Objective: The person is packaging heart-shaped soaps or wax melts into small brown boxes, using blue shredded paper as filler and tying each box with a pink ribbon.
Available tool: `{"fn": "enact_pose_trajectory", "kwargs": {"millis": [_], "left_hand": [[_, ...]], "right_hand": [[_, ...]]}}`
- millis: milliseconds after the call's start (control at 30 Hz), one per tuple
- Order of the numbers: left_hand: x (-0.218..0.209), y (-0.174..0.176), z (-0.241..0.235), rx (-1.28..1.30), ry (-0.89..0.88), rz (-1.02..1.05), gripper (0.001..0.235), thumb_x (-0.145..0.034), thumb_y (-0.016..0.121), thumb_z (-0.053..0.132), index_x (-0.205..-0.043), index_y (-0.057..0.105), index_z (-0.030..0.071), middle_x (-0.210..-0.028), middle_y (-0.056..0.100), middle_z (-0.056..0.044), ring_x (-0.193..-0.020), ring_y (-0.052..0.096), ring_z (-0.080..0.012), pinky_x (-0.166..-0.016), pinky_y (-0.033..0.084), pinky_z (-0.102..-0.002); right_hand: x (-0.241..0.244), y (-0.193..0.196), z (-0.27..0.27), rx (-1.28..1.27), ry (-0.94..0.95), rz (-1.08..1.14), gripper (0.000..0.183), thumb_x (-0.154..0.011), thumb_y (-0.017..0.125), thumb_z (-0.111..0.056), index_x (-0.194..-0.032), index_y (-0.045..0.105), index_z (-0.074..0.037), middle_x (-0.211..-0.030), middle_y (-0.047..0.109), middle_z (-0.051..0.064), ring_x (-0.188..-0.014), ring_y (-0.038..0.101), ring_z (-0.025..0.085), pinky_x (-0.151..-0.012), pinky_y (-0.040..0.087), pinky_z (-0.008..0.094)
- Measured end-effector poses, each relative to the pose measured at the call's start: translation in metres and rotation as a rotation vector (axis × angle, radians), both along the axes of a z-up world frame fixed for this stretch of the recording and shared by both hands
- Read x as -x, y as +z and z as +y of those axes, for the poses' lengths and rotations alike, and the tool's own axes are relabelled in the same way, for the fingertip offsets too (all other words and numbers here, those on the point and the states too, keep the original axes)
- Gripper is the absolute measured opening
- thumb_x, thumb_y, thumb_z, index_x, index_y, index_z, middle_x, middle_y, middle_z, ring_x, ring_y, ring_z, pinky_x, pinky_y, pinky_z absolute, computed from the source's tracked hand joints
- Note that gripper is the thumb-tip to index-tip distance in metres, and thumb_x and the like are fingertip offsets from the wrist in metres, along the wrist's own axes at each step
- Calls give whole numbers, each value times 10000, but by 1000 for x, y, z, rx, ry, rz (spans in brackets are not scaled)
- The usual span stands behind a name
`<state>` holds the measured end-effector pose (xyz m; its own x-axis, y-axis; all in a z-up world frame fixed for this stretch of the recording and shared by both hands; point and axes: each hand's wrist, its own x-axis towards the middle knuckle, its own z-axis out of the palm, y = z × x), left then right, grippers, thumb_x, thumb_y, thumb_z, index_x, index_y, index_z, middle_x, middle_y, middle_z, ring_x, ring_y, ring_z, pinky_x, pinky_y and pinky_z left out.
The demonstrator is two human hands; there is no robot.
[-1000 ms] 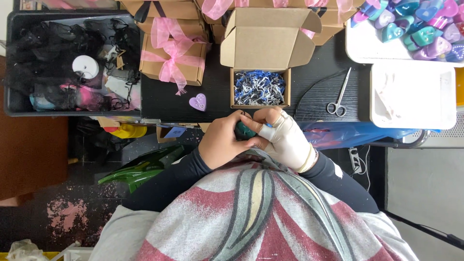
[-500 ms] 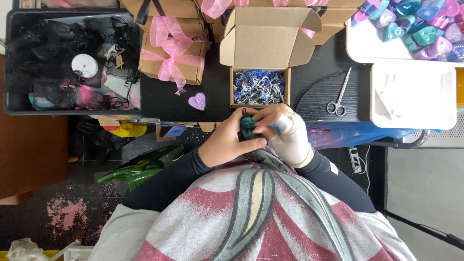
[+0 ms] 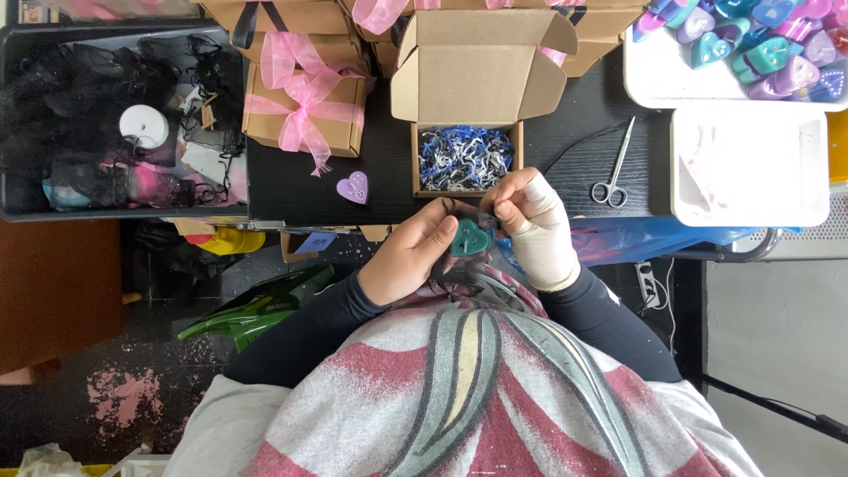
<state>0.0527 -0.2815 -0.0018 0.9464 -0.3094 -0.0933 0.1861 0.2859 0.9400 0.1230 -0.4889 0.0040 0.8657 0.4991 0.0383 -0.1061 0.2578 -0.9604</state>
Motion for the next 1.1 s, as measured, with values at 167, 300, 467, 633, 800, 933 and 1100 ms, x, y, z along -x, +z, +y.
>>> {"fn": "enact_pose_trajectory", "kwargs": {"millis": [167,300,467,633,800,933,1100], "left_hand": [[-4,13,0,106,77,62,309,-1123,454,303,-1229,549,29,-1012,641,12,-829,541,-27,-731,460,-194],[-2,14,-2,-53,248,-39,256,-1111,532,229,-1254,553,18,-1016,653,12,-897,570,-13,-794,478,-190],[-7,27,-5,-236,265,-140,221,-1088,591,191,-1210,589,8,-984,664,-18,-886,587,-54,-798,504,-225],[-13,31,-6,-464,334,-372,217,-1028,678,184,-1110,631,-12,-1014,690,-86,-951,681,-137,-858,537,-274],[-14,20,-13,-495,449,-363,223,-1030,694,192,-1015,622,-18,-919,635,-102,-807,626,-119,-746,520,-254],[-14,18,-14,-438,444,-156,225,-1037,670,205,-943,646,2,-773,623,-62,-629,581,-62,-582,459,-221],[-16,40,-16,-247,492,-157,226,-1084,567,207,-1086,678,11,-845,710,6,-710,593,-1,-608,460,-183]], "right_hand": [[6,35,8,-11,14,-68,432,-1058,684,-338,-1321,450,-87,-1204,576,51,-962,559,108,-841,493,242],[8,31,-5,125,157,236,652,-960,568,-566,-1343,485,-44,-1088,602,46,-799,684,150,-695,586,285],[6,29,7,21,120,569,410,-1004,627,-331,-1230,626,11,-1060,703,76,-875,685,128,-754,563,290],[6,25,16,-15,-31,545,143,-997,635,-110,-1060,705,-2,-968,739,35,-865,679,96,-807,565,266],[4,13,17,217,-178,239,102,-976,705,-89,-1004,745,0,-908,737,-2,-816,615,50,-768,502,203],[4,3,10,212,-172,191,149,-967,709,-94,-1064,760,8,-924,747,13,-824,630,56,-783,522,208],[7,2,9,92,-217,207,222,-1018,670,-169,-1107,743,21,-985,760,41,-865,663,74,-822,546,234]]}}
